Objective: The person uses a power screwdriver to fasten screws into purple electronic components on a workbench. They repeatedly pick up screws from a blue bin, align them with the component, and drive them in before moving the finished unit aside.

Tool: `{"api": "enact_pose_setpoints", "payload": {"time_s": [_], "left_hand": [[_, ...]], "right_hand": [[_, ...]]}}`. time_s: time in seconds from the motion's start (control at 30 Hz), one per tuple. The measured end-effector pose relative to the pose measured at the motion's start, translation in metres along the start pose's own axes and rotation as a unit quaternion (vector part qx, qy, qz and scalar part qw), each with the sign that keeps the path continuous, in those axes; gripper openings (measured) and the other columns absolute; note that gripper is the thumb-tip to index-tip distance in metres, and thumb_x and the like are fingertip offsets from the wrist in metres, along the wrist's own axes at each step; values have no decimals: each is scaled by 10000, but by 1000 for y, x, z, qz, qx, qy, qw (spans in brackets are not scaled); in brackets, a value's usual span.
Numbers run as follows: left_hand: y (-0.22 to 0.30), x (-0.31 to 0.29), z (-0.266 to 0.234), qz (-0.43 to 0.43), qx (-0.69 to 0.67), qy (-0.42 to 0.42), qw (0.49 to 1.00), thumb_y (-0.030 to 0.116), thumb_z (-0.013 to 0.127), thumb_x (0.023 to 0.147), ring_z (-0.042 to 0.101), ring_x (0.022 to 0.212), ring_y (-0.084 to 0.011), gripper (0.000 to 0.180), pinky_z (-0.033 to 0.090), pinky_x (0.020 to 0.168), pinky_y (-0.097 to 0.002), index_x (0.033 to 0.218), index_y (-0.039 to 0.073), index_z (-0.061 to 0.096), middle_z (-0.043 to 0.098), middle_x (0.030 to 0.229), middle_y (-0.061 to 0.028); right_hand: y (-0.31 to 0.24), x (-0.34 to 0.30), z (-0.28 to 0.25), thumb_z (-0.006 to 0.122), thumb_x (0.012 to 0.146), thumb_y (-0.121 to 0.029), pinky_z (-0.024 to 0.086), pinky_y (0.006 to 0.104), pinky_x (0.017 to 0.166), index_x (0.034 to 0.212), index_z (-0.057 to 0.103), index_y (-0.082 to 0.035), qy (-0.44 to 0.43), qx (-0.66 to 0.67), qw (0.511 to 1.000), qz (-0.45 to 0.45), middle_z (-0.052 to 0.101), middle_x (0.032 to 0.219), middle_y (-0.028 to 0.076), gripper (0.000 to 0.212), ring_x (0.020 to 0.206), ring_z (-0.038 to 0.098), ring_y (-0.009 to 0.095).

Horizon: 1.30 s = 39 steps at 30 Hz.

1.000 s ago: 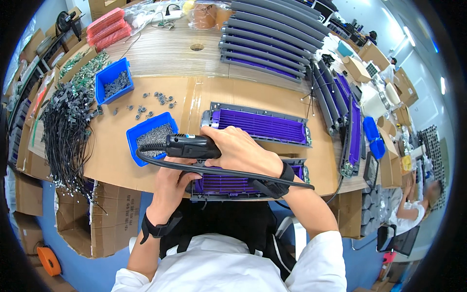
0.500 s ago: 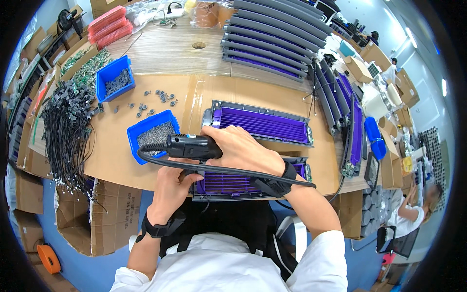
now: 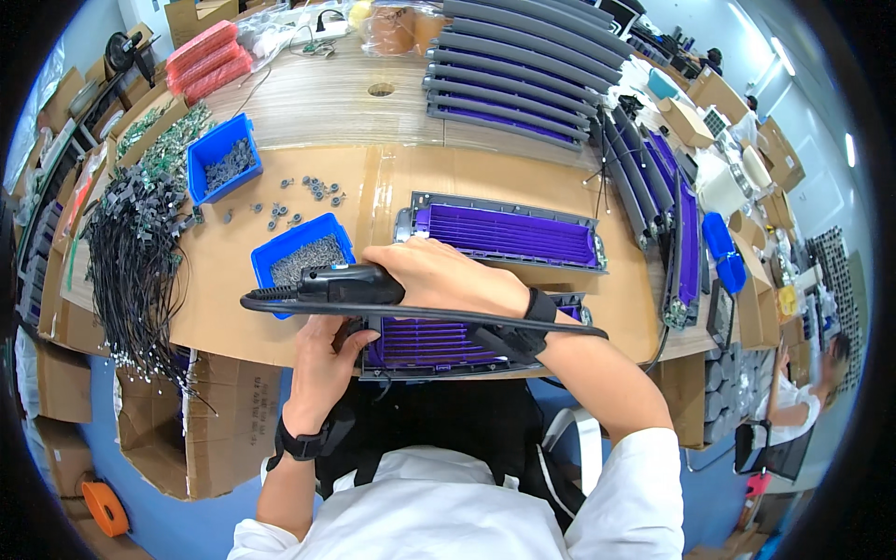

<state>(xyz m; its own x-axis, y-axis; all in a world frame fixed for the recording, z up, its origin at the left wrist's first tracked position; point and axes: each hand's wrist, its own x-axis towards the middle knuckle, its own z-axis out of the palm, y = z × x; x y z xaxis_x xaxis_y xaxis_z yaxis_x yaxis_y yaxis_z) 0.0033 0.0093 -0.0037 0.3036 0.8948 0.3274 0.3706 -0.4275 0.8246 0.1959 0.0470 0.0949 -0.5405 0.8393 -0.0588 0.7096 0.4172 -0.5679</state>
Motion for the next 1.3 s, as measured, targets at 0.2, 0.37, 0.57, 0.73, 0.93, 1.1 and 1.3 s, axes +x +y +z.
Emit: {"api": "enact_pose_setpoints", "payload": {"time_s": [0.2,0.37,0.57,0.73,0.93,1.1,1.3], "left_hand": [[3,4,-3,1,-10,-16,1000,-37,739,780,649,873,-254,335,527,753,-341,1101,-17,646,634,1029,-137],[-1,1,-2,13,-35,-1,999,-40,737,775,642,884,-260,342,526,758,-339,1104,-9,654,631,1023,-138],[2,0,-3,-24,-70,-16,997,7,735,758,561,1063,-385,355,461,878,-440,1098,5,636,638,1083,-161],[2,1,-4,-23,-79,-17,996,8,733,758,561,1058,-383,361,459,884,-441,1104,0,629,636,1096,-161],[0,2,-8,23,-57,-4,998,-15,732,754,588,1047,-343,340,482,879,-402,1080,7,637,650,1091,-147],[-4,0,-8,43,-31,19,998,-28,758,734,623,1021,-311,342,509,855,-362,1058,5,654,667,1090,-141],[-4,0,-6,22,-79,1,997,8,725,776,590,1045,-348,329,486,883,-414,1091,5,629,642,1094,-152]], "right_hand": [[21,12,1,716,671,-93,530,399,819,1198,563,101,-63,55,996,-3,659,983,294,582,929,664,404],[13,16,-2,729,640,-90,534,399,847,1235,541,107,-102,53,993,40,647,1031,310,654,959,659,404],[10,6,0,725,655,-95,525,422,840,1222,529,120,-39,41,998,-3,642,1011,308,637,961,643,429],[10,4,3,719,683,-69,524,424,800,1207,541,101,-5,18,999,-28,648,966,295,578,915,648,428],[-18,0,-25,824,716,-210,487,364,654,1130,586,-7,49,11,998,35,663,784,144,519,690,648,249],[-44,4,-33,816,740,-47,495,250,672,1151,546,0,250,189,945,-91,649,789,39,494,717,607,94],[-49,32,1,701,791,42,467,240,610,1168,465,4,348,296,870,-184,572,721,45,446,647,577,114]]}}
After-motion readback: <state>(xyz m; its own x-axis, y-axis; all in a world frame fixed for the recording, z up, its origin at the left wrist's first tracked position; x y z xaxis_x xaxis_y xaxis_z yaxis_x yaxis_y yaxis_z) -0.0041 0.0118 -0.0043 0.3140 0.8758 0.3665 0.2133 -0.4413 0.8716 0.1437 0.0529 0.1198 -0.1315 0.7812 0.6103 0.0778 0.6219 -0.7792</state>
